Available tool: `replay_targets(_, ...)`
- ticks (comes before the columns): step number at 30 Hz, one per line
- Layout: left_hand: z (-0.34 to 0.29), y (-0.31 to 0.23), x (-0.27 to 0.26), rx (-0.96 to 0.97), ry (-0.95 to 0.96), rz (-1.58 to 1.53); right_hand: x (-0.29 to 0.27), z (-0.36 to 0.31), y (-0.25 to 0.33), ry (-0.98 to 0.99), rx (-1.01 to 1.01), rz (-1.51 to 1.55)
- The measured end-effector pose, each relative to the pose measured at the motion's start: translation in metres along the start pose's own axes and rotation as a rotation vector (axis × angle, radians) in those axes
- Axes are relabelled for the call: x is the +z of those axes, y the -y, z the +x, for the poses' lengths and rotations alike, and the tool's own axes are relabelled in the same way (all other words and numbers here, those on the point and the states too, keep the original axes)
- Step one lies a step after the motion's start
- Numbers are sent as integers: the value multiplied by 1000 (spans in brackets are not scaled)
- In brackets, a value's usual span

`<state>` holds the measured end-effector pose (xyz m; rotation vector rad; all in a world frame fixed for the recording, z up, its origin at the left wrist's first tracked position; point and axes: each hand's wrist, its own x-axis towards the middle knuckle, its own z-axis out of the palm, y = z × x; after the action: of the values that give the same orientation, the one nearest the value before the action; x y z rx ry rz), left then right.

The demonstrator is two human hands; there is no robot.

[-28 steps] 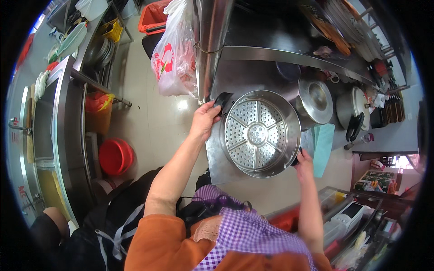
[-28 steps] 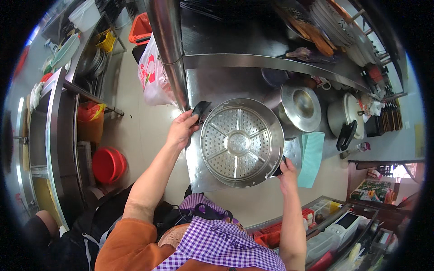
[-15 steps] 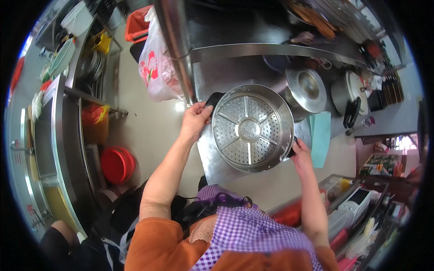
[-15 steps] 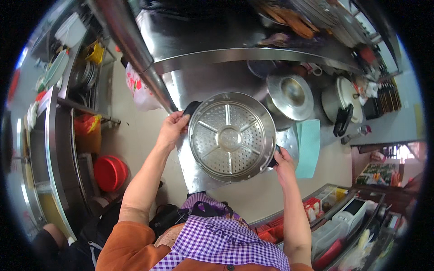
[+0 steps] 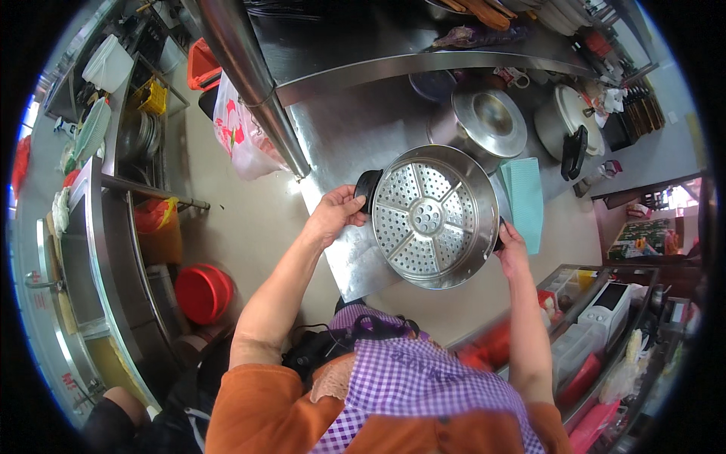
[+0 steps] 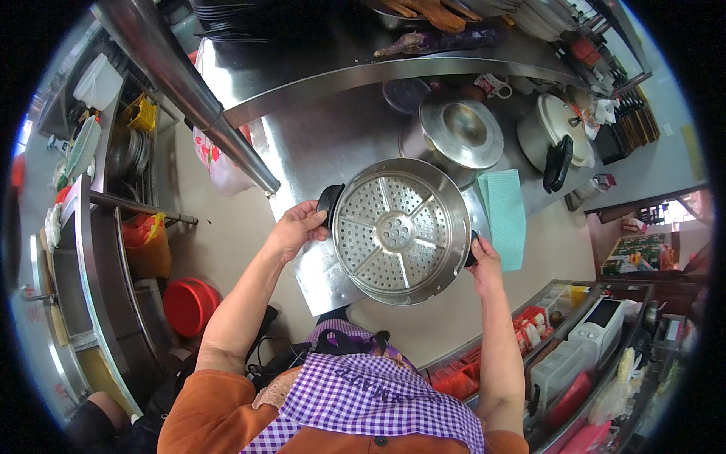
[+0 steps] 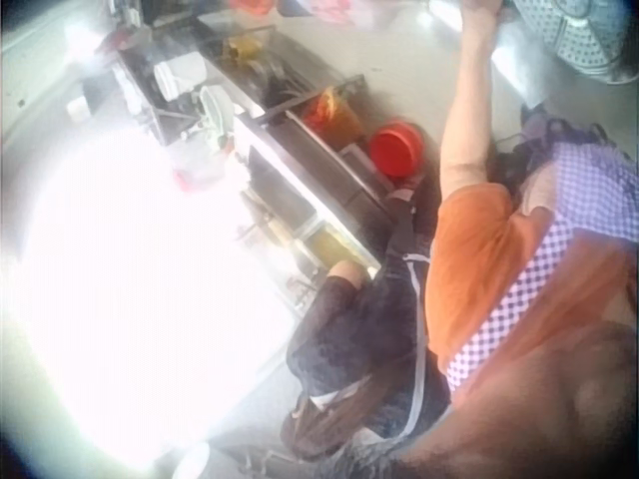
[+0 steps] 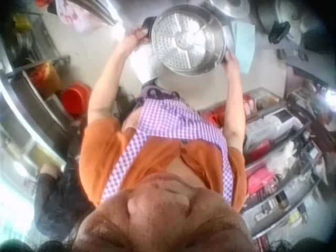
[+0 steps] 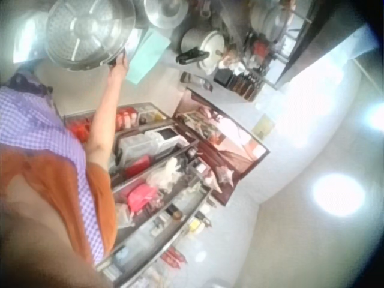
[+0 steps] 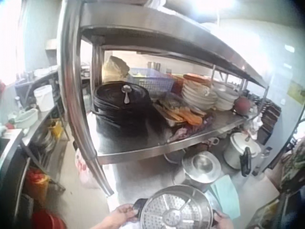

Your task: The person transfers cooked rice from a steamer into a rice cooker, then uses a rice paddle to fluff the rice. They also handle a pot of soup and a steamer basket in a commercial kitchen setting.

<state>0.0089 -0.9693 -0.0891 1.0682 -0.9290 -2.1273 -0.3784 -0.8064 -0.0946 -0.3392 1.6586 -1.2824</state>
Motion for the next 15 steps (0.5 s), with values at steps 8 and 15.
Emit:
replay_targets(8, 2, 21, -5, -68, 112, -269, -12, 1, 2, 85, 1, 6)
replay_targets(15, 19, 15, -10, 131, -161, 128, -7, -11, 9, 79, 22, -29)
